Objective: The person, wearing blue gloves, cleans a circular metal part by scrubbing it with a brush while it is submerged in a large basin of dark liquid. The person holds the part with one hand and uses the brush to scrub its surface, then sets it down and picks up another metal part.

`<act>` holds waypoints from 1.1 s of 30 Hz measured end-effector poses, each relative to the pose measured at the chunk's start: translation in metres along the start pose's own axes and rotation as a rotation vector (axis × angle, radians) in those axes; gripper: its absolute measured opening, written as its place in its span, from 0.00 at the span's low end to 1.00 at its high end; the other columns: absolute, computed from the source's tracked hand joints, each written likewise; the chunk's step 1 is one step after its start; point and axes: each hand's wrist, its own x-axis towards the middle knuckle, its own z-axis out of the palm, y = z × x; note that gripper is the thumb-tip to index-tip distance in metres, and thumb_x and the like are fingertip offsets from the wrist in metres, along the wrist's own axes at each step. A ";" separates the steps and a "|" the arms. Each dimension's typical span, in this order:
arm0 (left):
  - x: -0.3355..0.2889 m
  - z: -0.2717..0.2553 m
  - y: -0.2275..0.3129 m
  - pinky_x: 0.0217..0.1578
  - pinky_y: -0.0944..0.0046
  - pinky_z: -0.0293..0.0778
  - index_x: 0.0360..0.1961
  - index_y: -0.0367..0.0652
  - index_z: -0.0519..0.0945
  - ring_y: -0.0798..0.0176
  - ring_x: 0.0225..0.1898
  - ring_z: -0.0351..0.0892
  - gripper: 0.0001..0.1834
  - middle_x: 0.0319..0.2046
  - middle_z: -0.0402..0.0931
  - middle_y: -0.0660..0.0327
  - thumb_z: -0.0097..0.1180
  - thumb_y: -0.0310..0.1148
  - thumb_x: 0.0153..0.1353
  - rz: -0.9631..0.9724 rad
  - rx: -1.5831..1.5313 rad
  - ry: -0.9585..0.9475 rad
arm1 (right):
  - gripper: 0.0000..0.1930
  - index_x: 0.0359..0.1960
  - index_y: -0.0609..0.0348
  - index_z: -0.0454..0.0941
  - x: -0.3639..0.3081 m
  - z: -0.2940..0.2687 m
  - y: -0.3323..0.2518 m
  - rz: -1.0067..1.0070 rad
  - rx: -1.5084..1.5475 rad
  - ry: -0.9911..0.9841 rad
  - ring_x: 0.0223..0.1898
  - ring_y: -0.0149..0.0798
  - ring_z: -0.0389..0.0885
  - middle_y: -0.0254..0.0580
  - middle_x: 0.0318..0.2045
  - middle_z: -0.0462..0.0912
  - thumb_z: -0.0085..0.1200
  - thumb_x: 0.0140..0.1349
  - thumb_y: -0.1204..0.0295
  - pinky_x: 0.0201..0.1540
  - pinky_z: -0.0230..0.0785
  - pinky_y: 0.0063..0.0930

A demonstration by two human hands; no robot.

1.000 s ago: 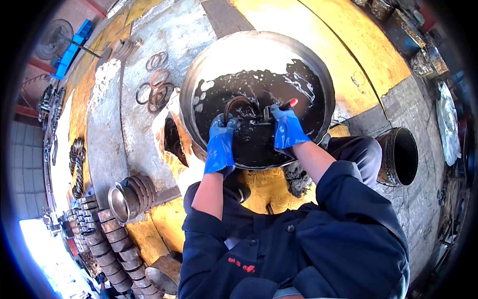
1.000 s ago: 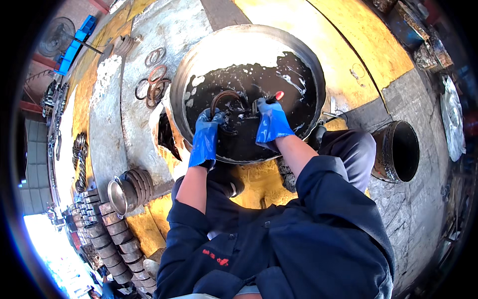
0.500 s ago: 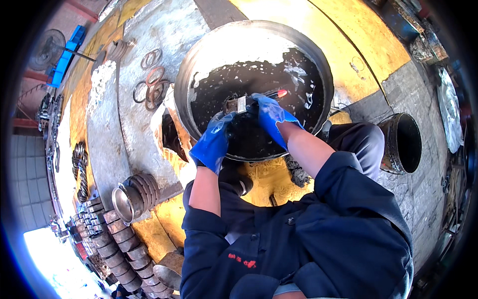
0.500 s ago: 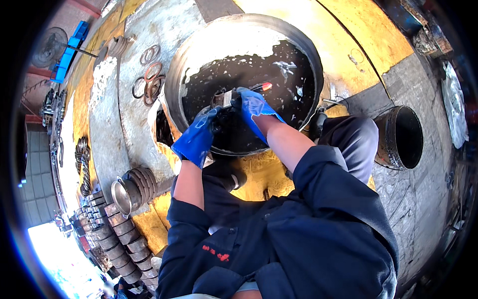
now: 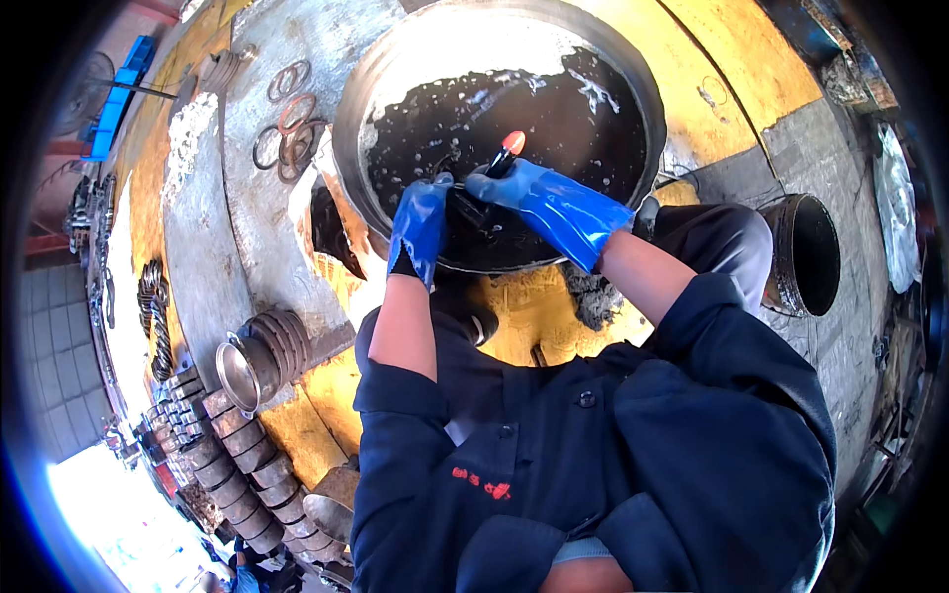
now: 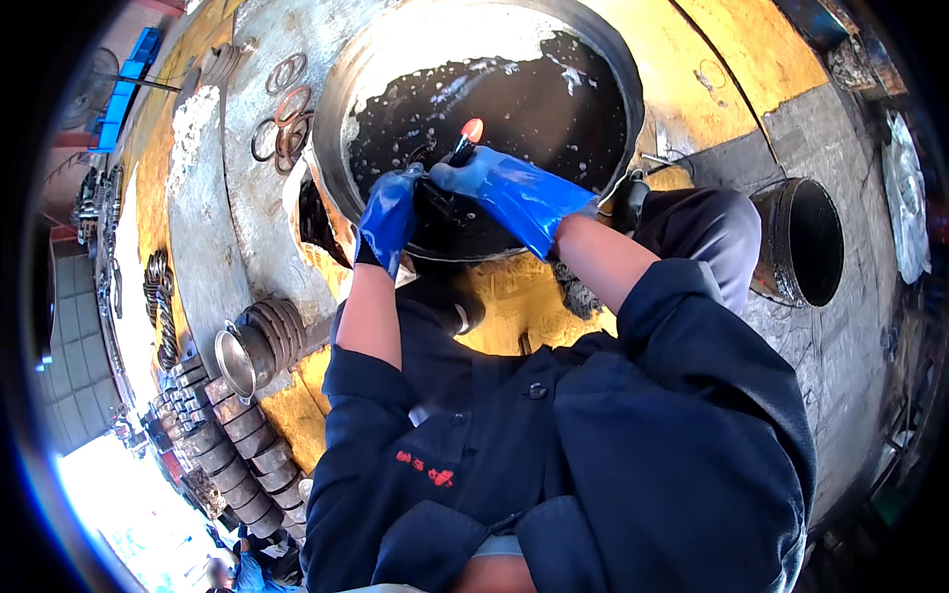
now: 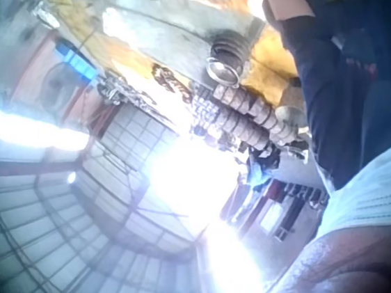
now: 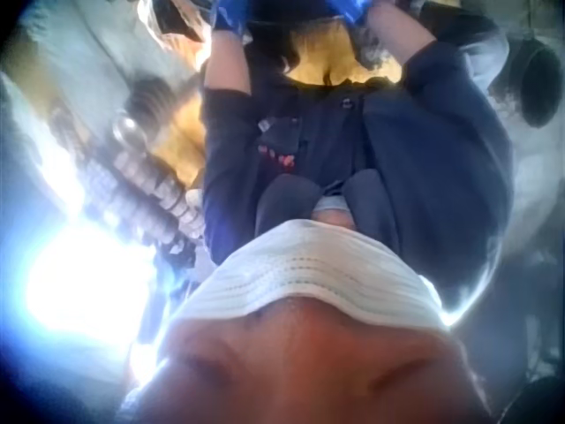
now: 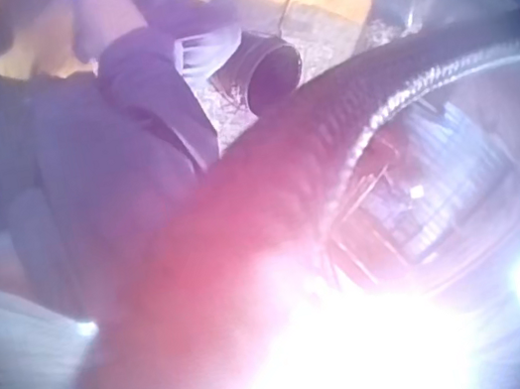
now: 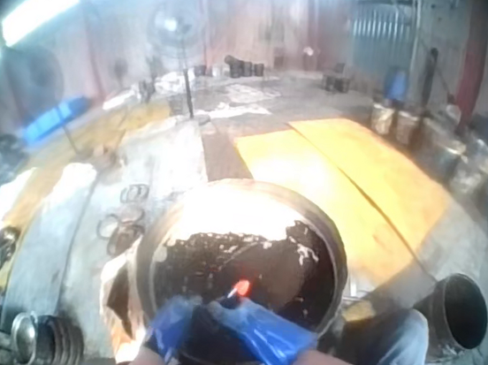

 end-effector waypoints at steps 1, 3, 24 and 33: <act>0.008 -0.003 -0.010 0.38 0.64 0.70 0.39 0.35 0.82 0.63 0.35 0.77 0.21 0.32 0.81 0.56 0.53 0.47 0.65 0.104 0.089 0.058 | 0.16 0.43 0.59 0.83 -0.006 0.005 -0.004 0.040 -0.085 -0.049 0.38 0.30 0.80 0.37 0.36 0.84 0.55 0.63 0.60 0.45 0.71 0.28; 0.009 -0.002 -0.014 0.33 0.67 0.68 0.38 0.38 0.83 0.70 0.28 0.73 0.18 0.27 0.80 0.63 0.56 0.45 0.64 0.207 0.180 0.107 | 0.16 0.47 0.54 0.82 -0.019 0.006 -0.020 0.082 -0.251 -0.169 0.40 0.35 0.82 0.41 0.38 0.85 0.51 0.64 0.59 0.47 0.73 0.33; -0.041 -0.008 0.033 0.54 0.68 0.69 0.51 0.37 0.79 0.66 0.48 0.78 0.19 0.45 0.82 0.59 0.47 0.40 0.69 0.359 -0.148 0.032 | 0.19 0.46 0.52 0.83 -0.020 -0.049 -0.043 0.278 -0.578 0.417 0.47 0.48 0.83 0.46 0.44 0.85 0.51 0.62 0.54 0.50 0.75 0.36; -0.041 0.003 0.043 0.50 0.65 0.70 0.46 0.35 0.80 0.65 0.43 0.78 0.19 0.40 0.82 0.59 0.48 0.41 0.68 0.372 -0.162 0.130 | 0.19 0.49 0.52 0.81 -0.021 0.014 -0.023 0.109 -0.301 0.123 0.43 0.37 0.84 0.41 0.40 0.86 0.54 0.63 0.54 0.50 0.74 0.32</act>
